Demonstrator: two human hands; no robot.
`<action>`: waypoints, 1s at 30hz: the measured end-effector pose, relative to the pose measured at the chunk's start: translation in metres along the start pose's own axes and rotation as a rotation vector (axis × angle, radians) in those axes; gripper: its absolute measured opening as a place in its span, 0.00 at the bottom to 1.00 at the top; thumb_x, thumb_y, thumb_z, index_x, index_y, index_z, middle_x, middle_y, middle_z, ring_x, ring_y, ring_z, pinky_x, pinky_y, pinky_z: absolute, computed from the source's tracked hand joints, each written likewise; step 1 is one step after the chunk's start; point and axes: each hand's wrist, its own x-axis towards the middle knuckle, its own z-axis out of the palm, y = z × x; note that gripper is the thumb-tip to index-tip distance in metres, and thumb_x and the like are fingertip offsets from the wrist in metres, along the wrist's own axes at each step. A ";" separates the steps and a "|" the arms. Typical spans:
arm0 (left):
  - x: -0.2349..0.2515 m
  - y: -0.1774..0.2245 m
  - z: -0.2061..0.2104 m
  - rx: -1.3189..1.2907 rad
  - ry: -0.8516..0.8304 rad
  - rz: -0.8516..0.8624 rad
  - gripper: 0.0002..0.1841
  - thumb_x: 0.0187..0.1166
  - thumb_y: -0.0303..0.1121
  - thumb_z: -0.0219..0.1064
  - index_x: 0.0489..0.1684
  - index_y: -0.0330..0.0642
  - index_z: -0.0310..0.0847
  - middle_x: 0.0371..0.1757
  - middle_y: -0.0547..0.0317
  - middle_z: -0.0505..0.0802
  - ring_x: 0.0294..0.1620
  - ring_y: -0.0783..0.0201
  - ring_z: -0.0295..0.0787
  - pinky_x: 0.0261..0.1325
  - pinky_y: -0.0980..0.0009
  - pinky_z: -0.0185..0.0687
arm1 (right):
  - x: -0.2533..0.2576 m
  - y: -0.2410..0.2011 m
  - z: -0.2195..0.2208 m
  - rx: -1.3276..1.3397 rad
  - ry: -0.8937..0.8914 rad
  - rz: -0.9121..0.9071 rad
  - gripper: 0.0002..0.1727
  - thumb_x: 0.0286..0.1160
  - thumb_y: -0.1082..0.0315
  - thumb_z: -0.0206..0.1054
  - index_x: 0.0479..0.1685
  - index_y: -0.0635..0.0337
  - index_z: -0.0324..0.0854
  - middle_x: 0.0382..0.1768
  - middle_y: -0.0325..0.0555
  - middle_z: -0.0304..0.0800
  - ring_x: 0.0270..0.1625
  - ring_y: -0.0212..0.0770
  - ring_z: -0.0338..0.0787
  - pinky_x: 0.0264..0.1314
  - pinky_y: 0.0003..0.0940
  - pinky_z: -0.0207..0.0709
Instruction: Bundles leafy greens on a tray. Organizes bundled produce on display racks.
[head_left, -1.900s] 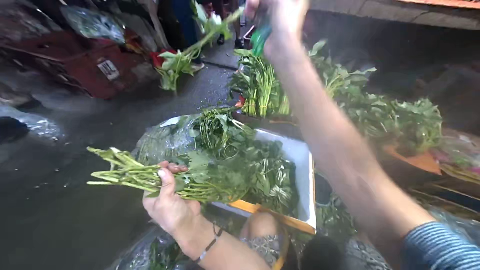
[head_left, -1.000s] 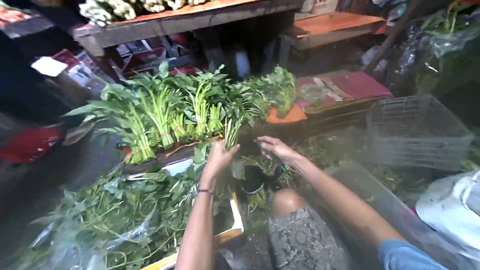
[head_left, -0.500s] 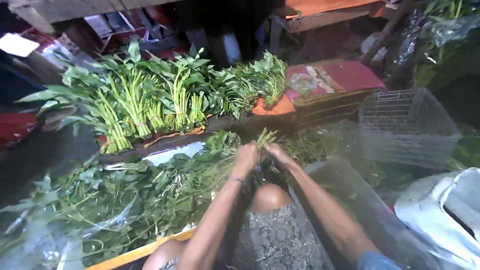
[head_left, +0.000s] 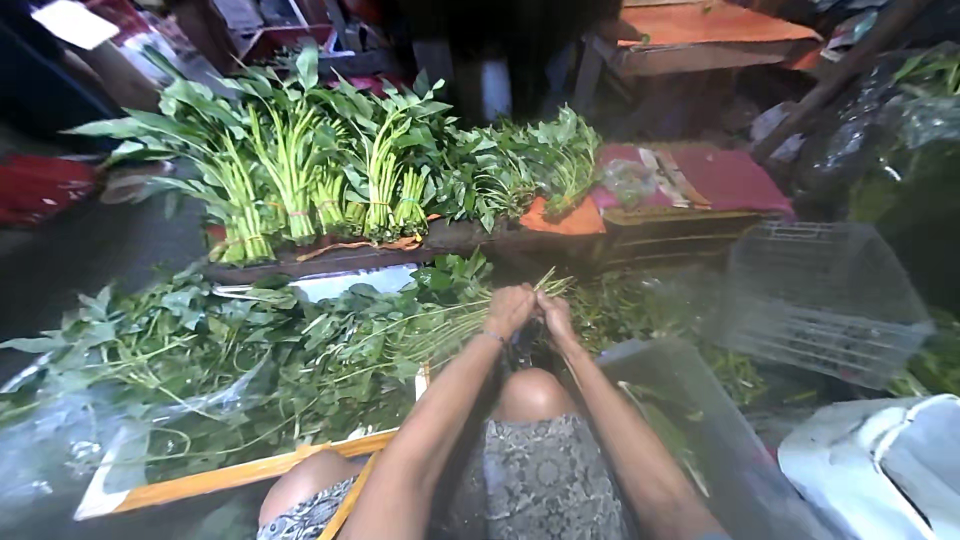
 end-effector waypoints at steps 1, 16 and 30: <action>0.002 0.000 0.001 0.004 -0.007 -0.006 0.19 0.90 0.29 0.49 0.68 0.24 0.74 0.62 0.27 0.87 0.67 0.32 0.84 0.67 0.38 0.76 | 0.002 0.003 0.003 -0.001 0.027 0.015 0.20 0.93 0.59 0.55 0.33 0.67 0.76 0.24 0.40 0.73 0.26 0.32 0.73 0.32 0.29 0.70; 0.001 0.000 0.002 0.027 -0.050 -0.003 0.19 0.90 0.28 0.47 0.69 0.25 0.74 0.64 0.29 0.87 0.68 0.33 0.84 0.67 0.38 0.76 | 0.002 0.015 0.008 -0.131 0.140 -0.029 0.25 0.89 0.56 0.59 0.27 0.69 0.79 0.27 0.48 0.78 0.34 0.41 0.78 0.44 0.42 0.75; 0.006 0.004 0.018 0.181 0.040 -0.053 0.20 0.92 0.27 0.43 0.65 0.22 0.76 0.59 0.27 0.89 0.64 0.33 0.87 0.64 0.39 0.76 | 0.007 0.019 0.004 -0.163 0.102 0.044 0.26 0.89 0.53 0.60 0.27 0.68 0.81 0.24 0.45 0.77 0.29 0.38 0.75 0.39 0.40 0.72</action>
